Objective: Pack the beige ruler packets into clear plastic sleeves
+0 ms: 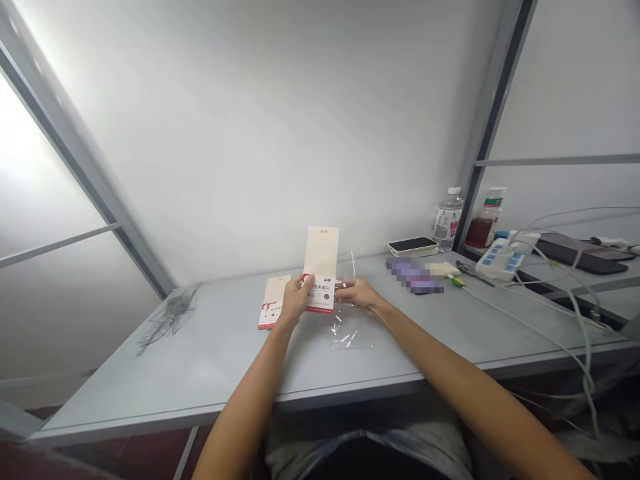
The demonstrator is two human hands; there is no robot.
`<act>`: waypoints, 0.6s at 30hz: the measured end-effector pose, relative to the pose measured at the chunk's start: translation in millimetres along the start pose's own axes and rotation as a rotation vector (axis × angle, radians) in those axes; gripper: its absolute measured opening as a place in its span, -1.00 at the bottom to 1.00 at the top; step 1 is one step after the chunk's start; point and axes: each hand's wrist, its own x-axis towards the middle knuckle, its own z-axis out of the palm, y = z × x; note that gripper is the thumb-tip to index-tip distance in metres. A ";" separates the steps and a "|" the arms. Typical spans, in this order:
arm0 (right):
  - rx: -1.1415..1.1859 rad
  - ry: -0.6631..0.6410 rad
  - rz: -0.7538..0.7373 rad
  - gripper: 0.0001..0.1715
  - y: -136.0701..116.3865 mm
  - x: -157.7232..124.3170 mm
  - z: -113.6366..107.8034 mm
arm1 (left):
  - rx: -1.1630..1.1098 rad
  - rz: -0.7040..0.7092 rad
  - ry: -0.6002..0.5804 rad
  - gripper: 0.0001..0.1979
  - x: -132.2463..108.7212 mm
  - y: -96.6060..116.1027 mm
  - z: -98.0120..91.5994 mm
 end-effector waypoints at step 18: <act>-0.217 -0.031 0.026 -0.81 1.4 -4.7 5.7 | 0.003 0.040 0.097 -0.65 2.6 -1.6 0.3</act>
